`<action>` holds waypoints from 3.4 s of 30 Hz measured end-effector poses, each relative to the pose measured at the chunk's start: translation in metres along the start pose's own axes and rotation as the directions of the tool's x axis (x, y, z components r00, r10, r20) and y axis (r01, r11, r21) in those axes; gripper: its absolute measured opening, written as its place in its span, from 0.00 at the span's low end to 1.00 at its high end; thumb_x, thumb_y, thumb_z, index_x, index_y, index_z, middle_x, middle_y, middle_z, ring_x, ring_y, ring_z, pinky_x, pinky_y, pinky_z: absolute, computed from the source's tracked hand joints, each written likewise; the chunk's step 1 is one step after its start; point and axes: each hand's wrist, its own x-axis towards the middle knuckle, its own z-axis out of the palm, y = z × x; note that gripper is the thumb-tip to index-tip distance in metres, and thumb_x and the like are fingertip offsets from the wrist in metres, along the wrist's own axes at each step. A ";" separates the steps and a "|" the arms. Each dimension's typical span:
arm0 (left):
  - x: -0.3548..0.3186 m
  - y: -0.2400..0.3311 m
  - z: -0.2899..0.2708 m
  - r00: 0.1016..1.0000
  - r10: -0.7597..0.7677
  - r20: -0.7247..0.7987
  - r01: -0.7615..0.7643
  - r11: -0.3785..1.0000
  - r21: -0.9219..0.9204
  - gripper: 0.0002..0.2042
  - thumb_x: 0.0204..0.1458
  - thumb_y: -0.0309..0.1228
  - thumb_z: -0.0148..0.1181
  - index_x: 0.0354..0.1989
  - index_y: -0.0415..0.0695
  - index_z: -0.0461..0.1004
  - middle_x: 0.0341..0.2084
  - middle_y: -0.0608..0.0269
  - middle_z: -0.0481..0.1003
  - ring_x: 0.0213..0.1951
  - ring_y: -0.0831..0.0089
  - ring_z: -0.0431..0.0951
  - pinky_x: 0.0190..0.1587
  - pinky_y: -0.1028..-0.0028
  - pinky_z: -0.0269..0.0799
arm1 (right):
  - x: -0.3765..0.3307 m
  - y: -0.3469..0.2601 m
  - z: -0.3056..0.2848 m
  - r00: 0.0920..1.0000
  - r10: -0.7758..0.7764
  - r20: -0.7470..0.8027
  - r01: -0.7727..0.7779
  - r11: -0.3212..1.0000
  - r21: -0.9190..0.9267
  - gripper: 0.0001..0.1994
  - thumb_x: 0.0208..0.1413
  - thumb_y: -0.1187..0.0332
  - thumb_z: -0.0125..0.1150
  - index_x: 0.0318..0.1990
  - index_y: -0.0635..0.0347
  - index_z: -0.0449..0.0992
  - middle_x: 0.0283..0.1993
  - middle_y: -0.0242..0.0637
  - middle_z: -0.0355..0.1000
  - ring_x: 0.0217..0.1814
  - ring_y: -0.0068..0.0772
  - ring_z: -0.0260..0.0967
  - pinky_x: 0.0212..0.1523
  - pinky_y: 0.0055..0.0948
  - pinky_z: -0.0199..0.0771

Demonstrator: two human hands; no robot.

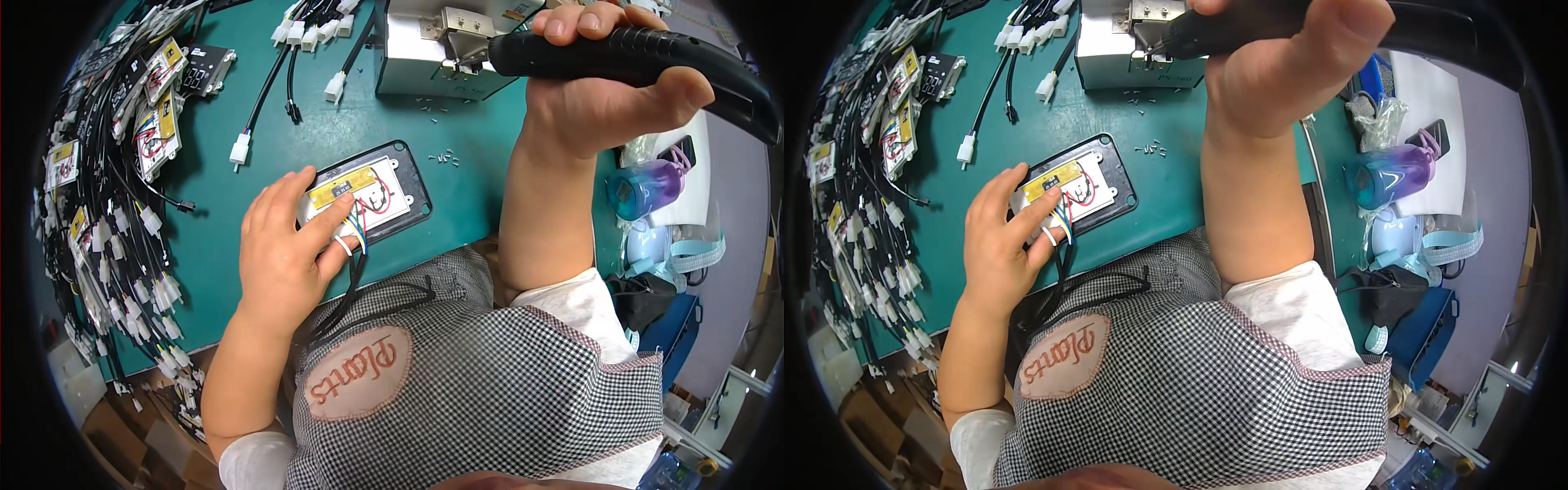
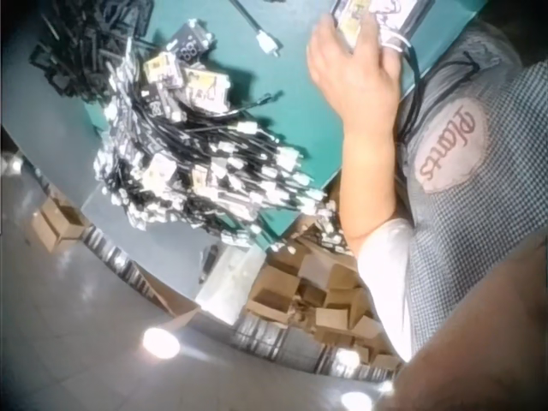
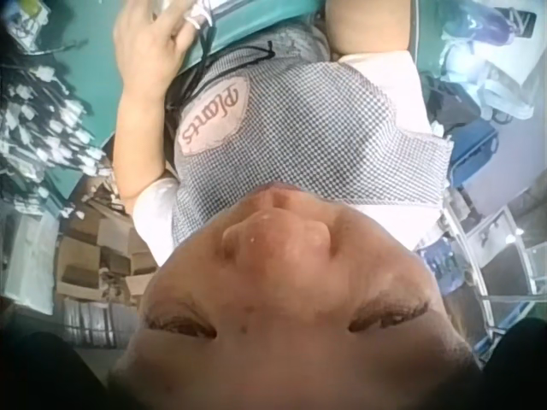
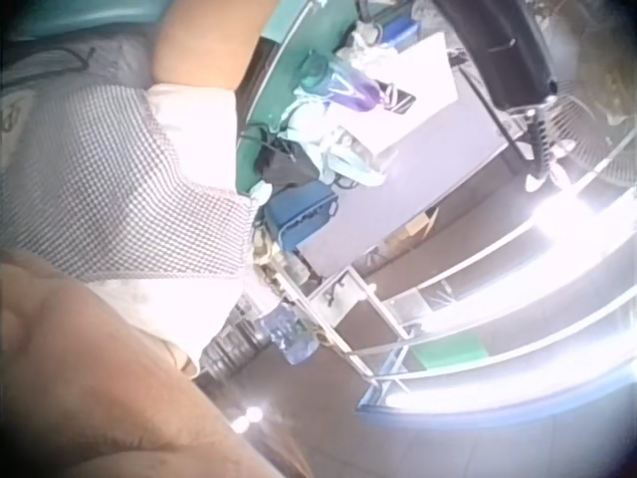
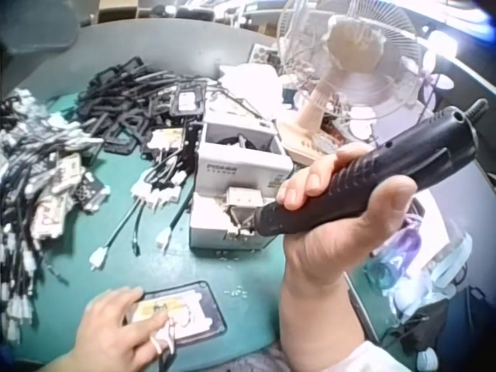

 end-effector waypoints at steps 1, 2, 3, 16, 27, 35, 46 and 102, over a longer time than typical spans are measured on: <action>0.000 0.000 0.000 1.000 0.001 -0.002 -0.001 1.000 -0.003 0.26 0.35 0.32 0.74 0.49 0.53 0.80 0.56 0.50 0.72 0.56 0.49 0.72 0.56 0.56 0.67 | 0.000 0.001 0.000 1.000 0.006 0.007 -0.006 1.000 0.016 0.34 0.50 0.30 0.59 0.39 0.57 0.72 0.20 0.34 0.65 0.17 0.29 0.65 0.22 0.28 0.73; 0.000 0.000 0.000 1.000 0.003 -0.003 -0.003 1.000 -0.006 0.26 0.35 0.32 0.74 0.49 0.53 0.80 0.56 0.50 0.72 0.56 0.49 0.72 0.56 0.56 0.67 | 0.001 0.002 -0.001 1.000 0.000 0.016 0.000 1.000 0.018 0.34 0.50 0.30 0.59 0.39 0.58 0.72 0.20 0.34 0.65 0.18 0.29 0.65 0.22 0.28 0.73; 0.000 0.000 0.000 1.000 0.002 -0.006 -0.002 1.000 -0.007 0.26 0.35 0.32 0.74 0.49 0.53 0.80 0.56 0.50 0.72 0.56 0.49 0.72 0.56 0.56 0.67 | 0.001 0.003 -0.001 1.000 -0.006 0.026 0.005 1.000 0.024 0.34 0.50 0.30 0.59 0.39 0.58 0.71 0.20 0.34 0.65 0.18 0.29 0.65 0.22 0.28 0.73; -0.002 -0.004 0.001 1.000 0.014 -0.021 -0.014 1.000 -0.019 0.25 0.36 0.32 0.73 0.49 0.53 0.80 0.56 0.49 0.72 0.55 0.48 0.73 0.56 0.56 0.67 | -0.018 -0.005 0.012 0.926 0.329 0.187 -0.347 0.935 0.074 0.42 0.42 0.25 0.60 0.39 0.63 0.69 0.19 0.38 0.66 0.16 0.32 0.64 0.19 0.29 0.71; -0.001 0.001 -0.001 1.000 -0.004 -0.016 0.004 1.000 -0.021 0.26 0.35 0.32 0.73 0.49 0.53 0.80 0.56 0.50 0.72 0.55 0.50 0.72 0.56 0.56 0.67 | -0.061 0.018 -0.014 0.768 0.474 0.431 -0.585 0.793 0.170 0.47 0.29 0.31 0.76 0.44 0.64 0.66 0.23 0.39 0.67 0.23 0.34 0.67 0.25 0.29 0.71; -0.003 0.001 -0.001 1.000 -0.014 -0.025 0.014 1.000 -0.024 0.25 0.35 0.32 0.73 0.49 0.53 0.81 0.56 0.49 0.72 0.55 0.49 0.72 0.57 0.56 0.67 | -0.058 0.020 -0.022 0.626 0.423 0.655 -0.485 0.869 -0.098 0.42 0.46 0.35 0.68 0.49 0.67 0.65 0.29 0.43 0.70 0.25 0.34 0.69 0.28 0.32 0.74; -0.004 -0.002 0.002 0.999 -0.010 -0.033 0.009 1.000 -0.030 0.24 0.37 0.34 0.73 0.49 0.53 0.81 0.56 0.49 0.72 0.56 0.49 0.72 0.57 0.55 0.66 | 0.001 0.023 -0.047 0.874 0.138 0.466 -0.208 0.973 0.102 0.42 0.44 0.20 0.49 0.42 0.54 0.75 0.26 0.35 0.70 0.23 0.34 0.70 0.27 0.36 0.74; -0.006 -0.004 0.004 0.999 -0.020 -0.039 0.019 0.999 -0.044 0.24 0.38 0.32 0.73 0.49 0.54 0.81 0.56 0.52 0.72 0.57 0.50 0.71 0.57 0.57 0.67 | -0.058 -0.004 -0.058 0.647 0.124 0.752 -0.395 0.899 0.191 0.47 0.48 0.26 0.57 0.58 0.64 0.65 0.37 0.40 0.69 0.32 0.35 0.69 0.35 0.38 0.71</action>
